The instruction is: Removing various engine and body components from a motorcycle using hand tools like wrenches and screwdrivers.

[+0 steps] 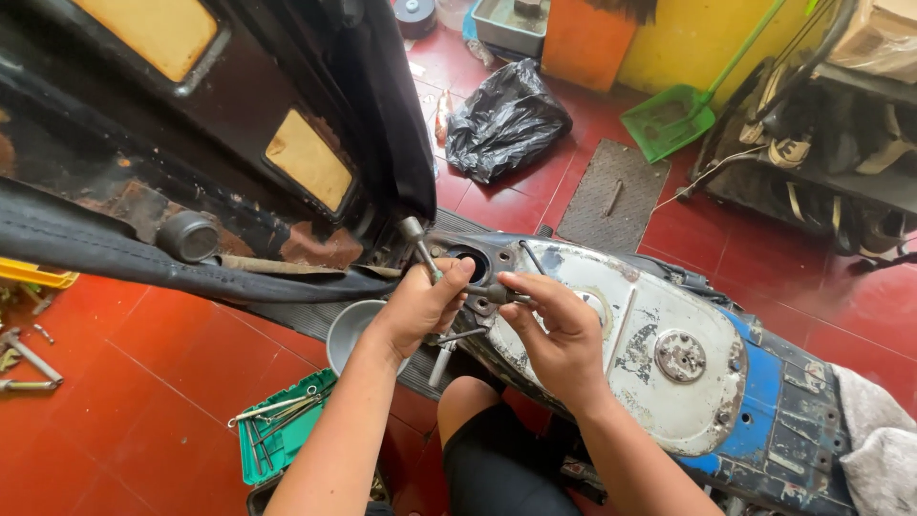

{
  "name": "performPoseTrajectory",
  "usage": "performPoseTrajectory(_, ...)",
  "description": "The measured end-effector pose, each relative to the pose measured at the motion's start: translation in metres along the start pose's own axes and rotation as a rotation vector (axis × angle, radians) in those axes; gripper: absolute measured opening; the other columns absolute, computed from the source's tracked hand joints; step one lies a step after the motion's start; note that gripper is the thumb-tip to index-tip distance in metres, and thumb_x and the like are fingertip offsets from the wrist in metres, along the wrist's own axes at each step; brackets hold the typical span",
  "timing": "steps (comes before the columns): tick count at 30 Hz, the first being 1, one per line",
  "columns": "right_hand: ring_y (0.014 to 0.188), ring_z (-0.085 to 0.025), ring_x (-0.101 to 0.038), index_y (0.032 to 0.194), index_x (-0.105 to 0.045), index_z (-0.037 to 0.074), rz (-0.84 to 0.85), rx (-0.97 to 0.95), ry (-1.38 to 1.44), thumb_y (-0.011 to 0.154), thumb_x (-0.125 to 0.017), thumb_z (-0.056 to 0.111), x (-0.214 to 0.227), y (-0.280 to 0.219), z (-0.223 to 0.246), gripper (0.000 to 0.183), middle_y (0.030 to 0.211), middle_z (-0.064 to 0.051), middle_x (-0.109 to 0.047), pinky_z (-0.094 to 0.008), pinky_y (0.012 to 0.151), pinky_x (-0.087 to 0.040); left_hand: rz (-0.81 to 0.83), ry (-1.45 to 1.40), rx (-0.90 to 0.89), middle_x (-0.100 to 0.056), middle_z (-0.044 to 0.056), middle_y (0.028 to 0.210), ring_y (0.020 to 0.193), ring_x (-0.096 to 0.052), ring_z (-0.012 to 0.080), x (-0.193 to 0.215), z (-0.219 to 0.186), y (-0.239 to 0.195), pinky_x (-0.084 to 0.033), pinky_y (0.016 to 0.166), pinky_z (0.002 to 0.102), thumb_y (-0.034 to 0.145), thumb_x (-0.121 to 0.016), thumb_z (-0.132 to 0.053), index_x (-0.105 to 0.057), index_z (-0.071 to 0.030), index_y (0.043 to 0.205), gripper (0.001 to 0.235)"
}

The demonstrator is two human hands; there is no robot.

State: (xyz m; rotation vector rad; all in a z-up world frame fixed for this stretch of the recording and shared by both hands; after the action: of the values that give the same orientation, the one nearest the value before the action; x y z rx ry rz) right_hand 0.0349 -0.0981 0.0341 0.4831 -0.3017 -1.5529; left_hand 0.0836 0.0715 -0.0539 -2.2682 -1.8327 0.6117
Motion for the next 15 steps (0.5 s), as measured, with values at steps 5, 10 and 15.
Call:
performPoseTrajectory(5,0.098,-0.025,-0.075,0.125,-0.071,-0.001,-0.012,-0.01,0.034,0.089,-0.072,-0.002,-0.013,0.001,0.005,0.036,0.111,-0.02,-0.076,-0.039,0.082,-0.063,0.08,-0.108,0.043,-0.023,-0.007,0.047,0.033,-0.021,0.0018,-0.008,0.014,0.003,-0.02,0.028,0.018,0.103,-0.065,-0.041,-0.054,-0.012,0.073,0.043)
performPoseTrajectory(10,0.099,-0.02,-0.074,0.123,-0.073,0.001,-0.051,-0.054,0.013,0.088,-0.075,0.001,-0.018,-0.004,-0.003,0.036,0.109,-0.017,-0.079,-0.035,0.082,-0.062,0.101,-0.136,0.025,-0.022,-0.006,0.048,0.034,-0.019,0.0006,-0.009,0.016,0.002,-0.02,0.028,0.017,0.104,-0.062,-0.043,-0.053,-0.01,0.07,0.049)
performPoseTrajectory(15,0.099,-0.023,-0.07,0.136,-0.062,0.004,-0.243,-0.399,0.228,0.108,-0.049,0.02,-0.011,-0.015,-0.043,0.035,0.118,-0.018,-0.074,-0.033,0.082,-0.059,-0.273,0.295,-0.26,-0.048,0.003,0.051,0.051,-0.042,0.0085,0.011,-0.005,-0.002,-0.04,0.049,0.024,0.097,-0.07,-0.045,-0.072,-0.008,0.073,0.044)
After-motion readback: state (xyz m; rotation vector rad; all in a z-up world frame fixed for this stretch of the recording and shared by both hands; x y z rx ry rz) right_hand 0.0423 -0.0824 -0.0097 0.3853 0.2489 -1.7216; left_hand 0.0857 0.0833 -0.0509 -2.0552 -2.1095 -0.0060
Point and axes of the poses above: each hand's wrist, its own y-axis towards the middle knuckle, its own x-axis out of the back of the hand, z = x × y, the point moved 10 cm from there along y, towards the middle knuckle
